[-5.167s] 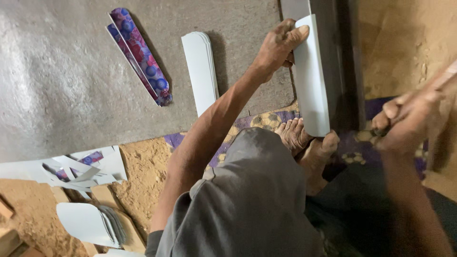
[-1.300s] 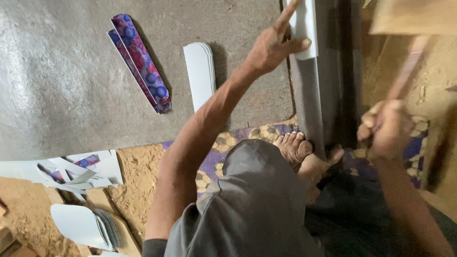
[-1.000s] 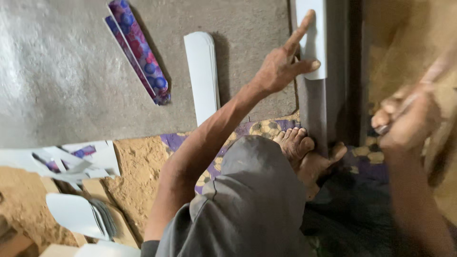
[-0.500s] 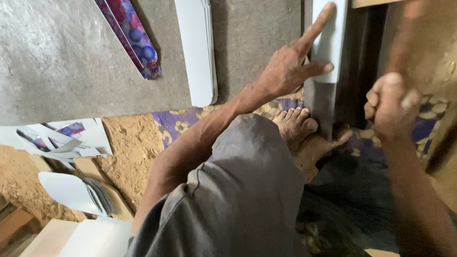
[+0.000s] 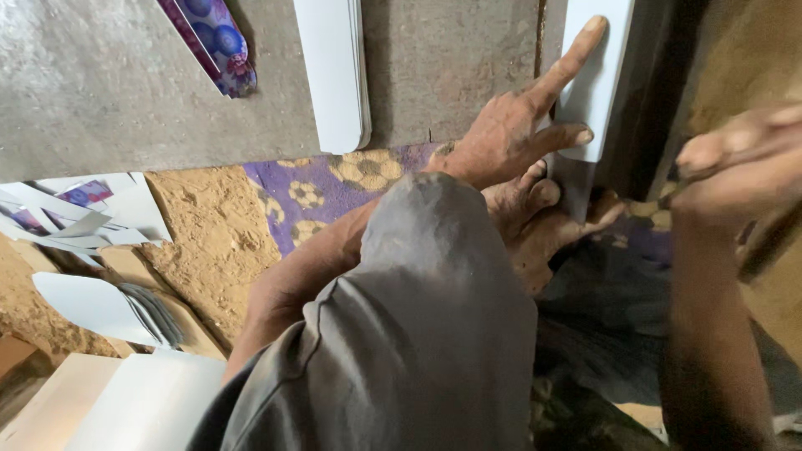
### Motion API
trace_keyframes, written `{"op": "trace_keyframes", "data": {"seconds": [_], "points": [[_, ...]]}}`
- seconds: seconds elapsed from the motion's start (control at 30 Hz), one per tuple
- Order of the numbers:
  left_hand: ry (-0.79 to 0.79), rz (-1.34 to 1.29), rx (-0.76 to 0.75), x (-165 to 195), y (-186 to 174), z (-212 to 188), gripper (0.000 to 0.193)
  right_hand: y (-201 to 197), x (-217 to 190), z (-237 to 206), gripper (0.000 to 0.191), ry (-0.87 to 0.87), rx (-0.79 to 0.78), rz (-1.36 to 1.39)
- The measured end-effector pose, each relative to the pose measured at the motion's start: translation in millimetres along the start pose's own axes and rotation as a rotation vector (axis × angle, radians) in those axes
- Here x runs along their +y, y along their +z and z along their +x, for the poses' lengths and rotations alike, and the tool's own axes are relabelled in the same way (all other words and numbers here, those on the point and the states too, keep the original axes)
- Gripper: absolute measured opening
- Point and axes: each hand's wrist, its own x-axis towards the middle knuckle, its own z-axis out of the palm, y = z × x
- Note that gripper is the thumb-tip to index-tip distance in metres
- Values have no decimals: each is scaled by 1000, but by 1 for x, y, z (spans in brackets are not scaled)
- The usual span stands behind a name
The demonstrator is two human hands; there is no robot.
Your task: The person sits on the floor and bends flat printed metal strips by hand over the edge of a heavy metal beam, tapping the fold with a wooden mallet to set the crease. They fold each strip one at a time, stack the finished folded pieces, and place completed folded strips on the mat beside them.
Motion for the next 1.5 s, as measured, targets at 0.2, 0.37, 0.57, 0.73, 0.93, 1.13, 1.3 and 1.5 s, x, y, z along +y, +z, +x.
{"op": "trace_keyframes", "data": {"seconds": [0.2,0.37,0.57,0.73,0.93,1.13,1.3,1.5], "points": [[-38,50,46,8,12,-13,102,-66,13,-16,33,85,-189,227],[-21,73,25,10,12,-12,105,-102,5,-27,26,137,-112,112],[-136,27,-60,15,9,-18,97,-21,5,-16,28,159,192,-208],[-8,136,87,35,13,-11,99,102,-37,-4,41,447,413,-839],[-138,191,239,79,-27,47,110,142,-53,-40,61,662,295,-994],[129,-842,43,107,-68,47,68,156,-77,-63,65,531,175,-1495],[21,-1036,71,118,-28,34,35,196,-91,-35,56,133,206,-998],[115,-1023,351,113,-15,25,14,241,-39,-13,49,297,91,-430]]}}
